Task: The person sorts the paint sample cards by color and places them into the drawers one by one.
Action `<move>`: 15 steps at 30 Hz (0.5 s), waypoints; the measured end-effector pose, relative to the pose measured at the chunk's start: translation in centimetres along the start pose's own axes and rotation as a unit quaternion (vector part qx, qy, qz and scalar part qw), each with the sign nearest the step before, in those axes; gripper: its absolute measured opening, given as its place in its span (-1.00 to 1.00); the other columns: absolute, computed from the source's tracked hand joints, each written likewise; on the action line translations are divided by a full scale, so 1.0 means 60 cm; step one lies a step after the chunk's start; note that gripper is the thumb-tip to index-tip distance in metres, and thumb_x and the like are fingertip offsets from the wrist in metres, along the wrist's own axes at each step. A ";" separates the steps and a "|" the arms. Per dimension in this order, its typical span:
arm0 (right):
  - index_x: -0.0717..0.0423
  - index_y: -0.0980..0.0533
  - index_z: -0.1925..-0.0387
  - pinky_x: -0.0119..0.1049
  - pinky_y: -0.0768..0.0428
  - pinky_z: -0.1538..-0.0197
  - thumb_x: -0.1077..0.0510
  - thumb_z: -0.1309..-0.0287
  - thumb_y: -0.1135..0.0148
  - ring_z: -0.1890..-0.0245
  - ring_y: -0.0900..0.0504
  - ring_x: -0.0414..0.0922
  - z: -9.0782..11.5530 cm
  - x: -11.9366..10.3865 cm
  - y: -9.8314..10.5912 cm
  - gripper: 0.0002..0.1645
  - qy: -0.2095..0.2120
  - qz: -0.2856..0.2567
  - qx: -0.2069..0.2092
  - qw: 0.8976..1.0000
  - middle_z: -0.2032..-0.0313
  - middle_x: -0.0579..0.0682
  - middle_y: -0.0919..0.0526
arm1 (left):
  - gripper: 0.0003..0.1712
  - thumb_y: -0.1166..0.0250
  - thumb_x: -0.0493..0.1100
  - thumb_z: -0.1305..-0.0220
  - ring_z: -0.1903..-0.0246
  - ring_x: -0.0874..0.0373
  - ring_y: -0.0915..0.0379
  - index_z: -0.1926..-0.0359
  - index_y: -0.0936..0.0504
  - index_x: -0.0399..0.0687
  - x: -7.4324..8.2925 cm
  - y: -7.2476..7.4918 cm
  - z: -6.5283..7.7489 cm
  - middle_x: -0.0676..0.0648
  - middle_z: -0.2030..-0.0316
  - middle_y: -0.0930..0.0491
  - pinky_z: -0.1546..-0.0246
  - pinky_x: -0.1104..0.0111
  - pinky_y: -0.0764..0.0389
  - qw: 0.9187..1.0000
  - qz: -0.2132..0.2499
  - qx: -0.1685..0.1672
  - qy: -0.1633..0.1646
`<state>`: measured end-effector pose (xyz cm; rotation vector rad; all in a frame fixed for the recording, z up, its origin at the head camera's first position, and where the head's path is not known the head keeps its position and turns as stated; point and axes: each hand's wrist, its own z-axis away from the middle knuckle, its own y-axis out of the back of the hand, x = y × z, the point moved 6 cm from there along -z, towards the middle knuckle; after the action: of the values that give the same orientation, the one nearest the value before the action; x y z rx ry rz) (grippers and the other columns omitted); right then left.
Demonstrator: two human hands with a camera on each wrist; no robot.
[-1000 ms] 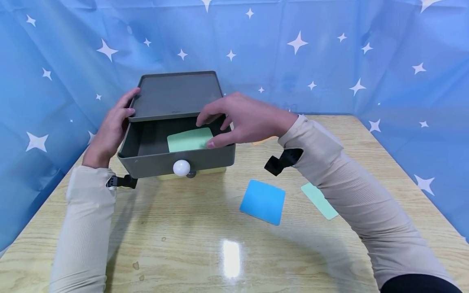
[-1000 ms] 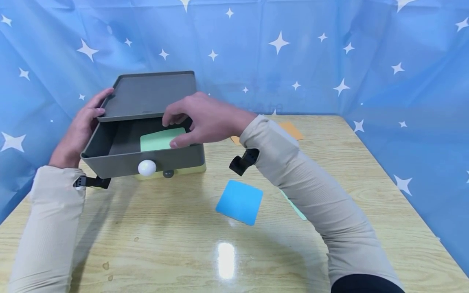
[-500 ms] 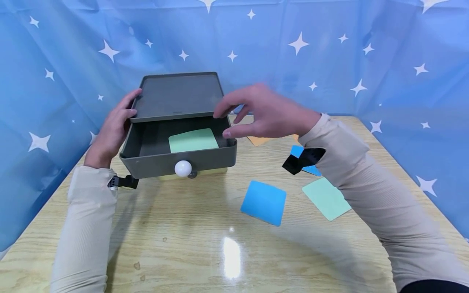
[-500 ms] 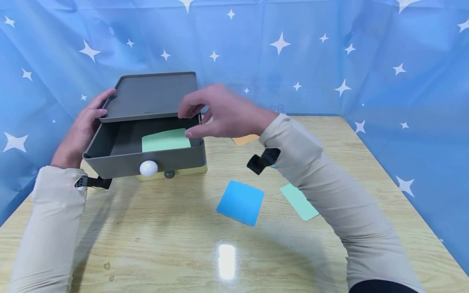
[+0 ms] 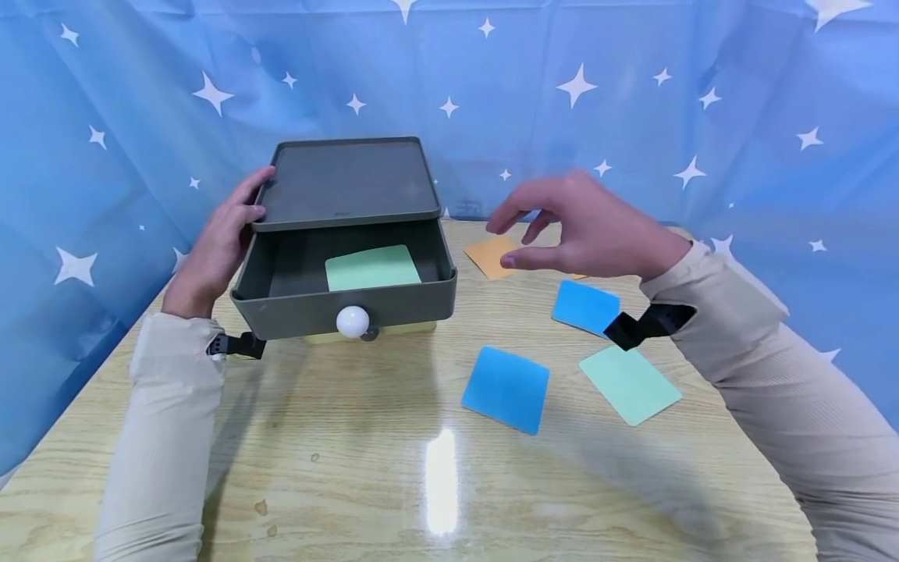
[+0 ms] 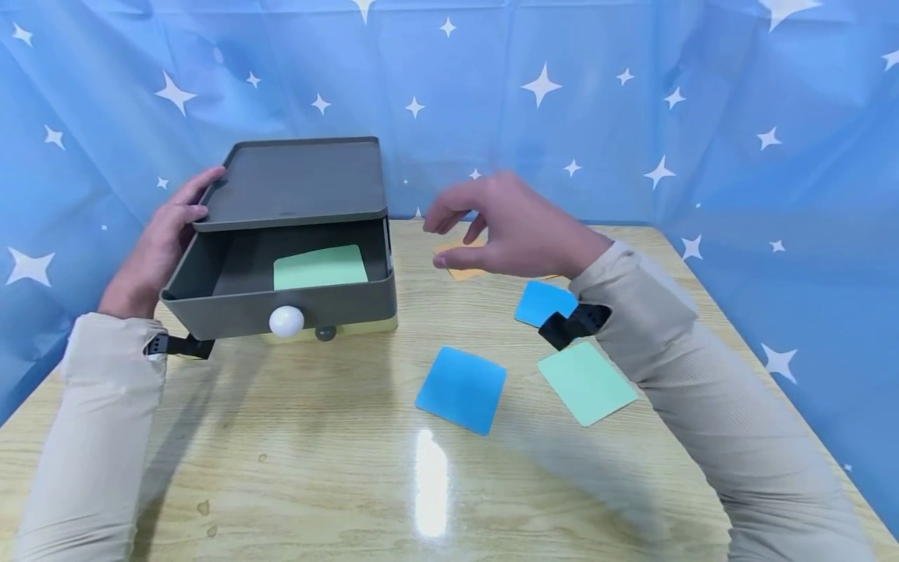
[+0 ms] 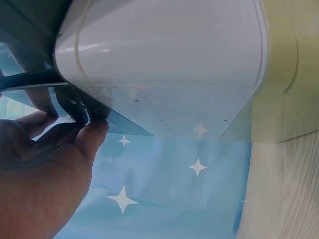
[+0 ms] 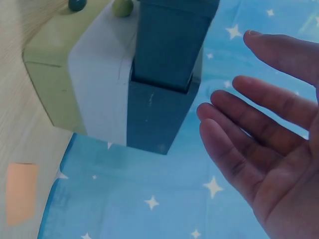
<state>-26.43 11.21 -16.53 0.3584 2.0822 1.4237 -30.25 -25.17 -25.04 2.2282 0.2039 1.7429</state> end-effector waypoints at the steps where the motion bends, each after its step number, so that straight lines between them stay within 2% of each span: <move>1: 0.04 -0.66 0.04 -0.31 -0.70 0.04 0.21 -0.16 -0.42 0.11 -0.72 -0.19 0.004 0.002 -0.001 -0.70 0.001 0.000 0.000 1.000 0.06 -0.08 -0.72 | -0.33 0.35 -0.04 -0.53 -0.57 -0.12 0.32 -0.62 0.09 0.26 -0.001 0.000 0.000 0.02 -0.63 0.30 -0.56 -0.17 0.17 1.000 -0.001 0.000 0.001; 9: -0.03 -0.66 0.03 -0.26 -0.71 0.09 0.17 -0.09 -0.48 0.07 -0.69 -0.17 0.032 0.013 -0.010 -0.64 0.004 0.028 -0.019 0.999 0.05 -0.12 -0.72 | -0.34 0.33 -0.02 -0.53 -0.57 -0.10 0.33 -0.61 0.06 0.29 -0.001 0.001 0.001 0.05 -0.63 0.29 -0.56 -0.16 0.18 1.000 0.000 0.002 0.005; 15: -0.05 -0.66 0.02 -0.28 -0.71 0.10 0.16 -0.03 -0.53 0.09 -0.71 -0.19 0.068 0.040 -0.029 -0.58 -0.020 0.038 -0.050 0.998 0.04 -0.16 -0.72 | -0.33 0.34 -0.04 -0.53 -0.58 -0.09 0.32 -0.61 0.05 0.28 -0.002 0.000 -0.001 0.06 -0.63 0.28 -0.56 -0.16 0.18 1.000 0.002 0.005 0.002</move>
<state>-25.70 14.88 -19.91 0.4264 1.9757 1.5460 -30.36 -25.16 -25.12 2.2339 0.2087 1.7515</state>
